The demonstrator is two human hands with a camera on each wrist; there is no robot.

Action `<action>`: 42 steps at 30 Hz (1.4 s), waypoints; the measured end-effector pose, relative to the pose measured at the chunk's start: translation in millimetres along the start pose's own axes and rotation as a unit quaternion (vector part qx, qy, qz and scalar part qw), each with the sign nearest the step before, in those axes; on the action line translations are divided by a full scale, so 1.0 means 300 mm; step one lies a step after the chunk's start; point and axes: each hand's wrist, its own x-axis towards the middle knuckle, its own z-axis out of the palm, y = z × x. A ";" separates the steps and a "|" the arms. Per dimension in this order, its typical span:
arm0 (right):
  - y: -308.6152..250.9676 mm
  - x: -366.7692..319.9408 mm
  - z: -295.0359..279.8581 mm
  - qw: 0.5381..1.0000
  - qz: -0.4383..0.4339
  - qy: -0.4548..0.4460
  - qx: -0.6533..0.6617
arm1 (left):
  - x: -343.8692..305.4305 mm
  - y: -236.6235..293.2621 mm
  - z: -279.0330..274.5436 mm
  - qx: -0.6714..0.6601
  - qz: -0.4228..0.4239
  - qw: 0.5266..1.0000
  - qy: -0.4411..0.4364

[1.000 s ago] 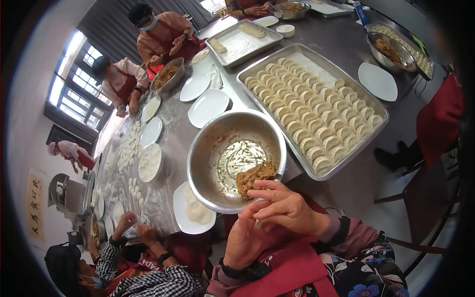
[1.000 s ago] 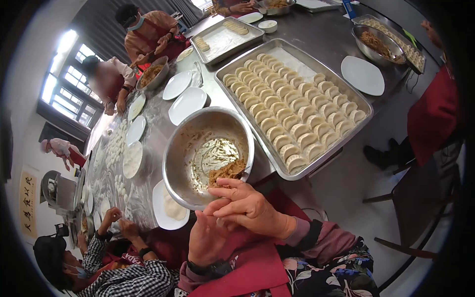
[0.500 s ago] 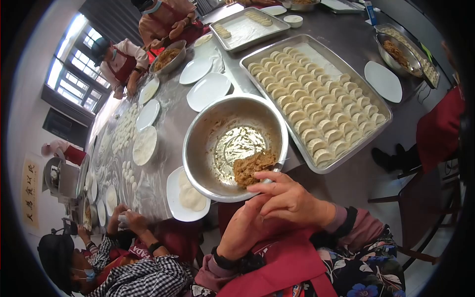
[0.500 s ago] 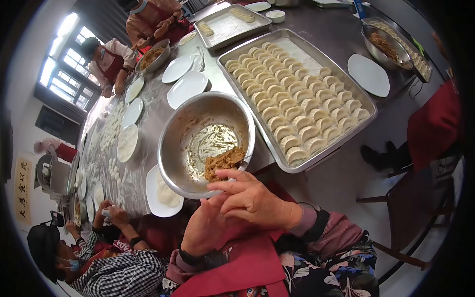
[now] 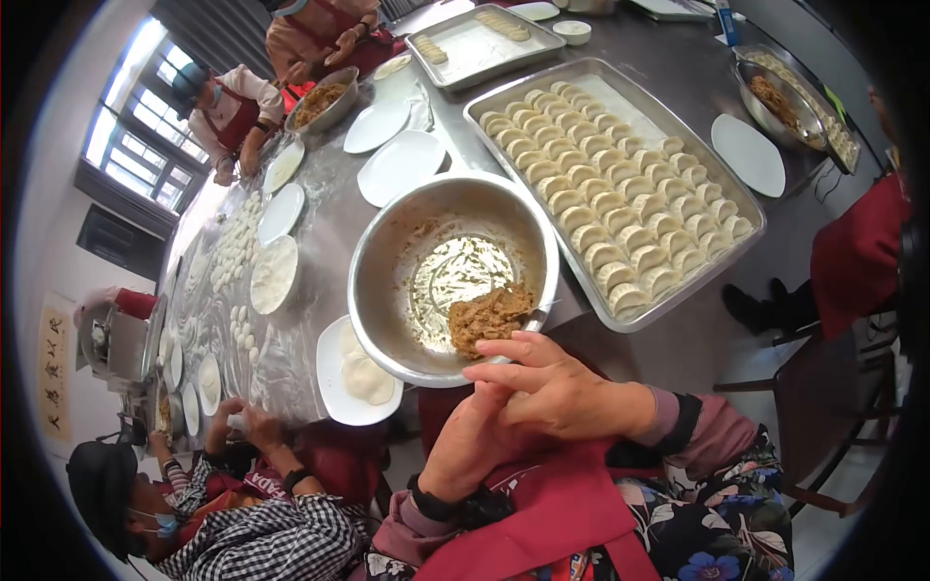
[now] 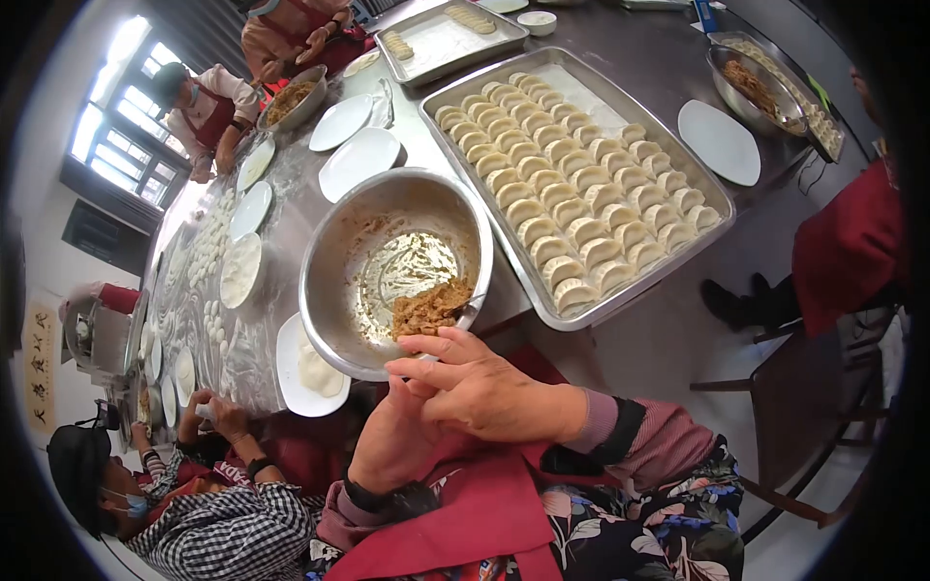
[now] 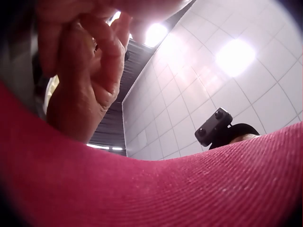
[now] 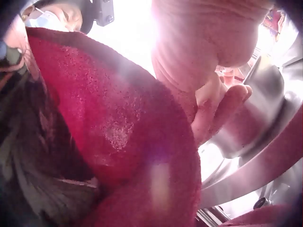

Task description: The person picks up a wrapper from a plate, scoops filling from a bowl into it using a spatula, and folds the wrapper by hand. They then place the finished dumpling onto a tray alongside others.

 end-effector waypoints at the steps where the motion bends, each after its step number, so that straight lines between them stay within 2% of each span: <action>1: 0.009 -0.003 0.009 1.000 -0.022 -0.008 -0.006 | -0.002 -0.006 0.001 0.001 0.000 1.000 0.016; 2: 0.018 -0.001 0.014 0.999 -0.047 -0.015 -0.014 | -0.002 -0.009 -0.004 0.001 0.000 1.000 0.016; 6: 0.020 -0.003 0.029 0.998 -0.053 -0.015 -0.032 | -0.012 -0.002 -0.006 0.037 0.002 0.999 0.038; 9: 0.019 -0.001 0.026 1.000 -0.022 -0.007 0.003 | -0.014 0.003 -0.021 0.047 -0.004 0.999 0.020; 11: 0.006 -0.001 0.016 0.996 0.030 0.036 0.070 | -0.018 0.005 -0.031 0.043 -0.010 0.999 0.007; 17: 0.010 -0.015 0.020 0.995 0.029 0.047 0.079 | -0.023 -0.011 -0.034 0.043 0.028 0.998 0.036; 20: -0.005 -0.015 0.021 0.991 0.057 0.073 0.094 | -0.029 -0.011 -0.040 0.031 0.024 0.999 -0.003; 24: 0.009 -0.036 0.045 0.980 0.065 0.131 0.135 | -0.019 -0.003 -0.016 0.011 0.057 0.998 0.012; 29: 0.013 -0.047 0.046 0.977 0.090 0.139 0.135 | -0.004 -0.022 -0.022 -0.001 0.069 0.997 0.035; 31: 0.010 -0.044 0.049 0.975 0.096 0.144 0.138 | 0.003 -0.028 -0.067 -0.096 0.067 0.991 -0.057; 34: -0.009 -0.041 0.035 0.966 0.129 0.146 0.169 | -0.006 -0.042 -0.059 -0.104 0.084 0.991 -0.027; 36: -0.006 -0.048 0.039 0.966 0.122 0.155 0.167 | -0.007 -0.041 -0.042 -0.114 0.092 0.988 -0.046; 40: 0.001 -0.047 0.062 0.972 0.091 0.179 0.123 | -0.002 -0.044 -0.032 -0.103 0.090 0.990 -0.029; 42: 0.004 -0.056 0.071 0.974 0.071 0.205 0.070 | 0.002 -0.051 -0.030 -0.113 0.080 0.990 -0.033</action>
